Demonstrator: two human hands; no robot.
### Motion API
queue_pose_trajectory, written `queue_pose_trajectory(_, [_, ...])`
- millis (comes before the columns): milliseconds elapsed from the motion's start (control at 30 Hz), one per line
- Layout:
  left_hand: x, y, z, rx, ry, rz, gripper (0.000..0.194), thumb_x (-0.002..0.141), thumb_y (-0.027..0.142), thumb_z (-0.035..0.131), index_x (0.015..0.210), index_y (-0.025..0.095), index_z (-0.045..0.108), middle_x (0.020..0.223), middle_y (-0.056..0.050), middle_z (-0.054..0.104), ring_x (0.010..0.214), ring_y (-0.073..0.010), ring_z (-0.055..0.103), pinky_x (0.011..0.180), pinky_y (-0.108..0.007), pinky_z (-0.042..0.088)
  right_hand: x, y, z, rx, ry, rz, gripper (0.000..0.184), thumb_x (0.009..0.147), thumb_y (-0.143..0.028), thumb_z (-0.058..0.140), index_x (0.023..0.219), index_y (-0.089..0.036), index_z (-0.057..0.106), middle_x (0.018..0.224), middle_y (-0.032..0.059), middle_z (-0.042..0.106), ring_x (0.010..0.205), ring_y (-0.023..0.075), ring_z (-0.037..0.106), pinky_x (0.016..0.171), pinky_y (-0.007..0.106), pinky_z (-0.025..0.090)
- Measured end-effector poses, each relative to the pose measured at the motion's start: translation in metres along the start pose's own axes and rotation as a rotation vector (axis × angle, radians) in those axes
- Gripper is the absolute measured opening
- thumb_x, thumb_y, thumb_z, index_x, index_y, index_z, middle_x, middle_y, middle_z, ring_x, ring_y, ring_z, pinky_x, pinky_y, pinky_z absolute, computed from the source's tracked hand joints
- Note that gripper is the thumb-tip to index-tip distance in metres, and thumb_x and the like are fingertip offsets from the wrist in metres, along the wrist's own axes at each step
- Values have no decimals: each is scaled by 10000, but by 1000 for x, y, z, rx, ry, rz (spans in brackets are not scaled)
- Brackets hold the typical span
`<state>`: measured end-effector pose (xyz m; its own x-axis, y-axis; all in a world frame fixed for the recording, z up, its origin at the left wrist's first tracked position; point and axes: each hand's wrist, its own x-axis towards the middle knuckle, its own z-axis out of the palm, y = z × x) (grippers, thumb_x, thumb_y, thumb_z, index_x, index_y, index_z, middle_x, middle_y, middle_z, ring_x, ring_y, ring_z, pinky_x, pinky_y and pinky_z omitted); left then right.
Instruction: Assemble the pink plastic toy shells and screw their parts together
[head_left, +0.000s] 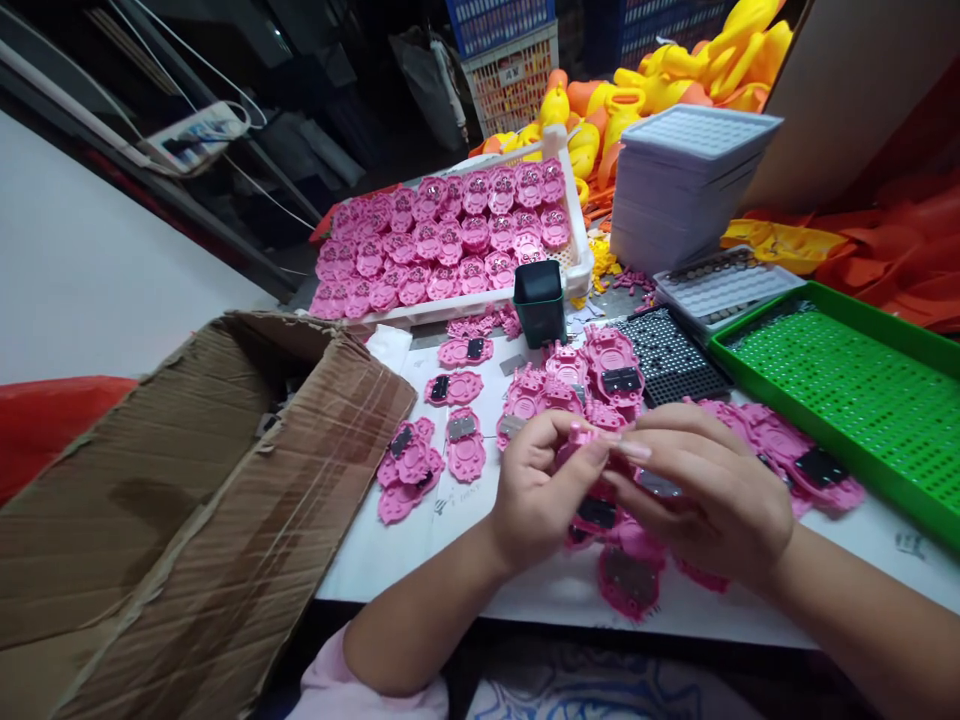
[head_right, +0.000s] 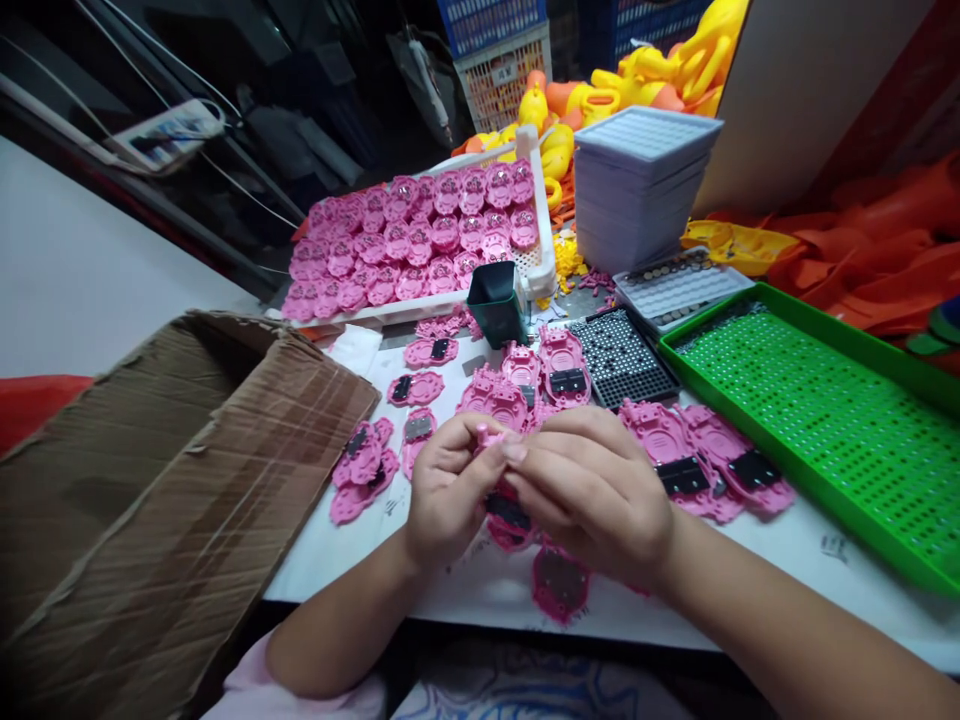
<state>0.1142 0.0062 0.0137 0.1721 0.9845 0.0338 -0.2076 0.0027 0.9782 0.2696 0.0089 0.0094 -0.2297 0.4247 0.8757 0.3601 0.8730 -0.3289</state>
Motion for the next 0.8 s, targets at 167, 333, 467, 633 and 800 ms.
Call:
queue_pose_trajectory(167, [6, 4, -7, -282, -158, -220, 325, 661, 422, 771, 742, 161, 595, 558, 13, 567, 446, -83, 490, 446, -196, 373, 2, -1, -4, 228, 35, 141, 501, 765, -52, 606, 1227, -219, 509, 908, 83, 684, 878, 199, 628, 724, 381, 572])
queue_pose_trajectory(333, [6, 8, -8, -349, -217, -333, 341, 625, 400, 795, 717, 156, 575, 540, -3, 594, 417, -105, 538, 407, -195, 386, 8, 0, -6, 173, 13, 58, 331, 758, -46, 582, 1055, -190, 574, 828, 65, 672, 805, 175, 630, 720, 363, 563])
queue_pose_trajectory(467, [6, 8, -9, -422, -240, -354, 361, 617, 394, 802, 710, 153, 551, 538, -6, 613, 398, -125, 570, 373, -195, 421, 8, 1, -5, 175, -18, 24, 237, 754, -46, 569, 965, -153, 588, 837, 88, 671, 812, 169, 617, 710, 351, 560])
queue_pose_trajectory(633, [5, 7, -8, -541, -361, -423, 365, 637, 378, 794, 715, 167, 506, 534, -20, 651, 416, -175, 619, 373, -240, 496, 5, 1, -3, 157, -37, 1, 197, 796, -110, 551, 978, -177, 584, 849, 87, 672, 805, 172, 622, 705, 358, 564])
queue_pose_trajectory(800, [6, 0, -13, -593, -514, -402, 316, 704, 395, 736, 752, 165, 524, 549, -43, 669, 397, -186, 621, 359, -247, 500, 6, 1, -5, 155, -35, -28, 194, 815, -144, 526, 999, -165, 584, 850, 101, 660, 814, 184, 619, 709, 360, 561])
